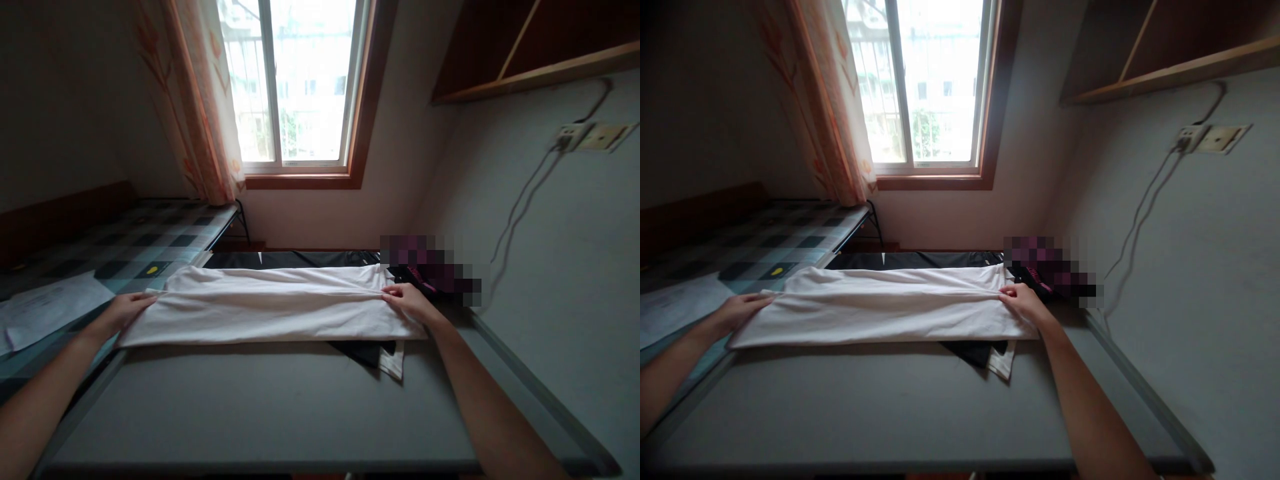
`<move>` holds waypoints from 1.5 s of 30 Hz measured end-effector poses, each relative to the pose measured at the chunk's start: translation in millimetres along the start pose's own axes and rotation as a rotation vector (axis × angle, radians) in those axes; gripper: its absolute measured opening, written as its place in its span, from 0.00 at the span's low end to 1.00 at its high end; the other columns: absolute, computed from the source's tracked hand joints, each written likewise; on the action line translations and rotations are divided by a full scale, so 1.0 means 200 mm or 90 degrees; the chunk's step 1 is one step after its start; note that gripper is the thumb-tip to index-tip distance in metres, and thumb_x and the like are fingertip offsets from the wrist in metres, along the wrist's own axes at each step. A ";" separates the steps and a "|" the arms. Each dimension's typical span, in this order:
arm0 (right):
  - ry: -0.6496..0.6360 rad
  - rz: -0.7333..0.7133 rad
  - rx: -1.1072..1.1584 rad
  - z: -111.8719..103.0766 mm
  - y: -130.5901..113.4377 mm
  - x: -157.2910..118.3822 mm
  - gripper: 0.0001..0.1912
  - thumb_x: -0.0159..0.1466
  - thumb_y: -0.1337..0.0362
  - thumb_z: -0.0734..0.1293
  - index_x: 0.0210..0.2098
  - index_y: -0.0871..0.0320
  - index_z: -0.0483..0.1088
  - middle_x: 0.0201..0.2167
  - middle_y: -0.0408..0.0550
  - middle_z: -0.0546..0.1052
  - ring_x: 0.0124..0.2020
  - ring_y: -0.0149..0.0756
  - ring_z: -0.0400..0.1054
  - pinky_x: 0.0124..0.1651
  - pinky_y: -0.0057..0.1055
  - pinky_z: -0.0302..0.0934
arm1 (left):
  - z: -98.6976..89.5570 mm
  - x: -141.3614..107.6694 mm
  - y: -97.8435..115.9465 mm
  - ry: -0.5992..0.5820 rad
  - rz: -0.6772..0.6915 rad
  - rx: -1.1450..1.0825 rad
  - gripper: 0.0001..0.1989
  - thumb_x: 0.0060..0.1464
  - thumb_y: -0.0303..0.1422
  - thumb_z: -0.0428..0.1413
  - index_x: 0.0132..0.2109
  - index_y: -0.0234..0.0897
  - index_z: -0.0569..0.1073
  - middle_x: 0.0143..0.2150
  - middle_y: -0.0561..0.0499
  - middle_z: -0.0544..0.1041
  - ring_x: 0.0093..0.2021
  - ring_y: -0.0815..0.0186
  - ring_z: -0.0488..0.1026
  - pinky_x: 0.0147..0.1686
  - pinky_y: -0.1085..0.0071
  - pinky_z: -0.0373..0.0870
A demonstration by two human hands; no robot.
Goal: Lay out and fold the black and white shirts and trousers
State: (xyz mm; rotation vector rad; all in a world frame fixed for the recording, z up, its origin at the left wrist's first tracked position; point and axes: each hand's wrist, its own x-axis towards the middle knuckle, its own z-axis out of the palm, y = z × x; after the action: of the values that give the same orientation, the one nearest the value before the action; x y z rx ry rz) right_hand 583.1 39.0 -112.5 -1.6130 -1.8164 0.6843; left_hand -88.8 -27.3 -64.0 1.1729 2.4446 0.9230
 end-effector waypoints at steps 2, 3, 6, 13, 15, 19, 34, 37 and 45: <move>0.011 -0.003 -0.003 -0.01 -0.01 -0.01 0.20 0.51 0.55 0.70 0.39 0.61 0.78 0.29 0.52 0.80 0.27 0.39 0.71 0.29 0.30 0.63 | 0.01 0.02 0.00 -0.006 0.021 0.069 0.09 0.45 0.32 0.61 0.36 0.33 0.76 0.31 0.53 0.77 0.38 0.61 0.74 0.35 0.72 0.70; 0.009 -0.004 -0.003 -0.02 -0.01 -0.01 0.21 0.51 0.55 0.70 0.40 0.61 0.77 0.29 0.51 0.79 0.27 0.38 0.71 0.29 0.29 0.62 | 0.02 0.02 0.02 0.021 0.045 0.122 0.14 0.46 0.34 0.61 0.40 0.33 0.76 0.36 0.50 0.77 0.42 0.57 0.73 0.38 0.69 0.70; -0.003 -0.021 0.004 -0.05 -0.03 -0.02 0.18 0.51 0.54 0.70 0.37 0.60 0.75 0.28 0.51 0.79 0.27 0.38 0.70 0.29 0.29 0.62 | 0.07 -0.02 0.12 0.126 0.161 0.253 0.22 0.48 0.40 0.59 0.50 0.35 0.74 0.50 0.41 0.72 0.50 0.48 0.68 0.46 0.56 0.67; -0.045 -0.093 -0.020 -0.08 -0.06 -0.01 0.17 0.54 0.51 0.67 0.30 0.60 0.76 0.28 0.50 0.78 0.30 0.39 0.69 0.33 0.32 0.61 | 0.50 -0.26 0.55 -0.150 0.582 0.015 0.12 0.53 0.39 0.53 0.37 0.37 0.77 0.39 0.46 0.77 0.42 0.59 0.73 0.48 0.62 0.68; -0.043 -0.104 -0.002 -0.07 -0.06 -0.01 0.18 0.55 0.50 0.67 0.31 0.61 0.76 0.29 0.50 0.78 0.31 0.39 0.69 0.34 0.32 0.61 | 0.65 -0.36 0.67 -0.245 0.648 -0.060 0.14 0.55 0.41 0.53 0.37 0.36 0.77 0.38 0.45 0.78 0.41 0.60 0.74 0.46 0.63 0.69; -0.061 -0.114 0.054 -0.06 -0.02 -0.01 0.23 0.55 0.46 0.68 0.35 0.61 0.77 0.34 0.51 0.78 0.35 0.41 0.70 0.37 0.33 0.63 | 0.88 -0.53 0.85 -0.381 0.692 -0.130 0.15 0.54 0.43 0.56 0.41 0.36 0.78 0.40 0.44 0.77 0.37 0.63 0.74 0.39 0.66 0.70; -0.075 -0.105 0.135 -0.04 -0.05 -0.03 0.27 0.57 0.40 0.64 0.33 0.61 0.74 0.33 0.49 0.77 0.34 0.38 0.68 0.36 0.29 0.62 | 1.06 -0.67 1.05 -0.594 0.607 -0.148 0.17 0.51 0.45 0.57 0.33 0.33 0.76 0.27 0.51 0.73 0.27 0.69 0.66 0.27 0.73 0.60; -0.029 -0.108 0.104 -0.01 -0.04 -0.01 0.25 0.58 0.42 0.63 0.31 0.60 0.73 0.31 0.49 0.77 0.33 0.39 0.68 0.36 0.30 0.61 | 1.10 -0.65 1.06 -0.590 0.546 -0.149 0.17 0.49 0.44 0.58 0.33 0.33 0.75 0.25 0.52 0.71 0.24 0.70 0.62 0.24 0.73 0.56; 0.017 -0.123 0.047 0.05 0.01 0.03 0.20 0.61 0.49 0.61 0.31 0.60 0.74 0.29 0.49 0.78 0.33 0.40 0.69 0.37 0.32 0.61 | 1.08 -0.64 1.02 -0.463 0.608 -0.071 0.20 0.49 0.48 0.57 0.30 0.33 0.74 0.25 0.53 0.70 0.25 0.70 0.61 0.25 0.73 0.53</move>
State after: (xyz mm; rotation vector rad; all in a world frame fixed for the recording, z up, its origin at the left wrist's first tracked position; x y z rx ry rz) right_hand 577.1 44.5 -121.1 -1.3721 -1.8753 0.6304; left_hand 220.9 60.3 -97.0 2.1862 1.2058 0.6182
